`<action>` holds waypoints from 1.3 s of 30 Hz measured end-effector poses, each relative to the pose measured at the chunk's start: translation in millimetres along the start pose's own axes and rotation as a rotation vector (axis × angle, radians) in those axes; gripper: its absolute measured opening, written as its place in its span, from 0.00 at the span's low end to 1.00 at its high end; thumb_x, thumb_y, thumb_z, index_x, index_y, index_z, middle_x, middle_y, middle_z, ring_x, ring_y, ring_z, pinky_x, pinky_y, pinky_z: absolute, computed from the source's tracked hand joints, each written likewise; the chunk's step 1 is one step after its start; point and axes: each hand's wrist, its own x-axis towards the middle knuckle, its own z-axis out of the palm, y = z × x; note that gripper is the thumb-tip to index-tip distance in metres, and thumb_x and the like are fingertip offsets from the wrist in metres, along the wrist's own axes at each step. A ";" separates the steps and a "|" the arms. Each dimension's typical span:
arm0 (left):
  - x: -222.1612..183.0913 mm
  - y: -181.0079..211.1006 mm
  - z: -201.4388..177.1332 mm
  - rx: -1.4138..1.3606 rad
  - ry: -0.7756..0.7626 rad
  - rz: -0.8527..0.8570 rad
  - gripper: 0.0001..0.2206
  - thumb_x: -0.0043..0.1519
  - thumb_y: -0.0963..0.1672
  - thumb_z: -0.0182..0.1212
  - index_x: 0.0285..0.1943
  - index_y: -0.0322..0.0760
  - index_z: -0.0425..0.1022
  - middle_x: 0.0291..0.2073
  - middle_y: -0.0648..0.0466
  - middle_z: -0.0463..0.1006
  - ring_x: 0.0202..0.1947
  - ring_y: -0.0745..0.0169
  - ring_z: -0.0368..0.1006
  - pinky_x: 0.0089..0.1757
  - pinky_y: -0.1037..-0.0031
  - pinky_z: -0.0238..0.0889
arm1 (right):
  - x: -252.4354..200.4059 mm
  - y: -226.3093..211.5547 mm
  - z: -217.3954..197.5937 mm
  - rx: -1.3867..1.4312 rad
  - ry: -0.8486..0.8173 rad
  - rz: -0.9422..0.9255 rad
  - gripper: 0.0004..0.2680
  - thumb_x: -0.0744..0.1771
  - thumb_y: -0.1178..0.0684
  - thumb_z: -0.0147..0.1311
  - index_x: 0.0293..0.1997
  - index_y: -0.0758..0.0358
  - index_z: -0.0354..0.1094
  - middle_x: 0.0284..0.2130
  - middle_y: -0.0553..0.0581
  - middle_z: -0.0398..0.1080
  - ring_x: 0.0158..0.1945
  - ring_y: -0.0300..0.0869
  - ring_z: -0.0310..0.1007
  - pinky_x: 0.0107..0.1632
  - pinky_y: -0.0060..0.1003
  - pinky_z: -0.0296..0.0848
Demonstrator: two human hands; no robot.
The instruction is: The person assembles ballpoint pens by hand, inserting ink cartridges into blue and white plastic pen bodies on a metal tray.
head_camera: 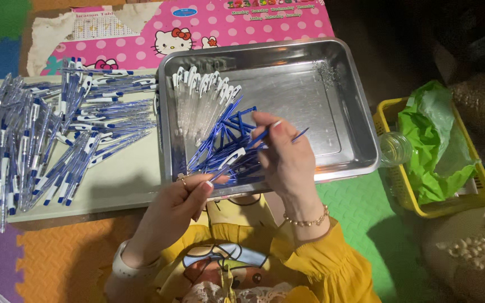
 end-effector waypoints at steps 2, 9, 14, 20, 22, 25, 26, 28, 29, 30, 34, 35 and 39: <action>1.1 -3.7 -1.8 0.092 0.036 0.040 0.21 0.69 0.51 0.50 0.63 0.45 0.85 0.16 0.61 0.64 0.20 0.71 0.63 0.29 0.74 0.57 | 6.7 -5.0 -2.0 0.104 0.046 -0.022 0.13 0.71 0.46 0.54 0.53 0.68 0.72 0.34 0.58 0.76 0.31 0.36 0.75 0.20 0.22 0.56; 19.9 4.9 -17.4 1.067 0.542 0.516 0.13 0.69 0.51 0.58 0.59 0.62 0.85 0.32 0.62 0.73 0.33 0.62 0.76 0.34 0.71 0.66 | 4.4 7.7 4.1 0.207 0.171 0.302 0.10 0.73 0.49 0.49 0.36 0.61 0.63 0.29 0.63 0.75 0.29 0.46 0.80 0.13 0.23 0.49; 13.6 78.4 -22.2 1.330 0.604 0.893 0.16 0.76 0.45 0.64 0.32 0.41 0.73 0.30 0.54 0.64 0.31 0.52 0.63 0.34 0.63 0.58 | 10.4 26.0 6.4 0.220 0.057 0.421 0.13 0.74 0.45 0.45 0.44 0.65 0.70 0.26 0.77 0.74 0.24 0.49 0.77 0.13 0.25 0.47; 15.5 89.8 -26.8 1.396 0.525 0.842 0.16 0.75 0.44 0.59 0.30 0.39 0.74 0.32 0.52 0.68 0.33 0.50 0.63 0.37 0.60 0.57 | 13.9 24.5 3.7 0.128 0.026 0.382 0.14 0.72 0.52 0.51 0.57 0.76 0.71 0.31 0.69 0.77 0.29 0.42 0.80 0.13 0.21 0.49; 16.3 83.9 -33.2 1.372 0.507 0.789 0.20 0.76 0.46 0.59 0.29 0.36 0.75 0.32 0.51 0.69 0.31 0.49 0.63 0.36 0.57 0.58 | 16.4 26.5 -4.1 0.115 -0.029 0.360 0.14 0.70 0.53 0.54 0.58 0.76 0.71 0.35 0.66 0.79 0.31 0.41 0.81 0.13 0.20 0.48; 11.9 79.7 -47.9 1.362 0.383 0.599 0.18 0.78 0.49 0.54 0.37 0.36 0.78 0.28 0.54 0.68 0.30 0.49 0.67 0.35 0.56 0.61 | 17.7 21.5 -10.6 0.187 -0.039 0.310 0.12 0.67 0.62 0.60 0.55 0.79 0.72 0.34 0.65 0.78 0.29 0.44 0.79 0.37 0.25 0.77; 9.4 79.2 -53.5 1.279 0.343 0.450 0.12 0.74 0.50 0.54 0.48 0.45 0.81 0.31 0.53 0.71 0.30 0.48 0.68 0.35 0.54 0.62 | 18.5 18.0 -12.2 0.160 -0.011 0.266 0.12 0.67 0.62 0.60 0.55 0.80 0.72 0.33 0.65 0.77 0.29 0.44 0.78 0.37 0.25 0.78; 10.1 65.1 -65.8 1.196 0.304 0.308 0.14 0.71 0.51 0.54 0.58 0.54 0.85 0.33 0.52 0.74 0.30 0.47 0.70 0.34 0.52 0.64 | 19.9 6.0 -14.3 0.135 0.018 0.217 0.12 0.67 0.63 0.60 0.55 0.80 0.72 0.32 0.64 0.76 0.29 0.44 0.78 0.37 0.26 0.78; 13.5 51.3 -72.6 1.119 0.378 0.315 0.14 0.70 0.50 0.58 0.60 0.51 0.85 0.37 0.50 0.73 0.37 0.43 0.70 0.39 0.53 0.64 | 20.4 -2.5 -14.6 0.053 0.072 0.222 0.12 0.67 0.61 0.60 0.55 0.77 0.72 0.31 0.63 0.77 0.28 0.41 0.79 0.26 0.23 0.71; 16.6 36.9 -79.4 1.038 0.454 0.321 0.15 0.69 0.49 0.61 0.61 0.48 0.85 0.41 0.48 0.73 0.44 0.40 0.69 0.45 0.54 0.64 | 21.3 -11.3 -14.7 -0.033 0.124 0.228 0.11 0.68 0.60 0.60 0.55 0.74 0.73 0.31 0.61 0.78 0.28 0.39 0.79 0.16 0.20 0.65; 47.3 10.0 -81.8 0.874 0.377 0.176 0.17 0.69 0.50 0.56 0.65 0.52 0.82 0.43 0.50 0.75 0.47 0.46 0.71 0.47 0.56 0.62 | 28.1 -16.5 -27.7 -0.156 0.176 0.131 0.11 0.67 0.58 0.61 0.52 0.73 0.75 0.32 0.58 0.77 0.29 0.37 0.79 0.20 0.21 0.66; 59.0 -0.1 -83.6 0.851 0.379 0.149 0.16 0.71 0.52 0.56 0.65 0.55 0.82 0.42 0.50 0.75 0.47 0.43 0.73 0.48 0.54 0.64 | 30.2 -14.2 -31.7 -0.197 0.198 0.144 0.10 0.67 0.59 0.61 0.52 0.69 0.76 0.33 0.62 0.79 0.31 0.43 0.82 0.21 0.24 0.71; 89.7 -4.8 -70.2 0.791 0.499 0.212 0.19 0.75 0.46 0.47 0.71 0.43 0.77 0.43 0.39 0.78 0.49 0.30 0.77 0.48 0.44 0.68 | 28.4 -8.0 -34.5 -0.263 0.238 0.142 0.09 0.67 0.58 0.63 0.52 0.68 0.76 0.33 0.63 0.80 0.31 0.46 0.84 0.24 0.30 0.79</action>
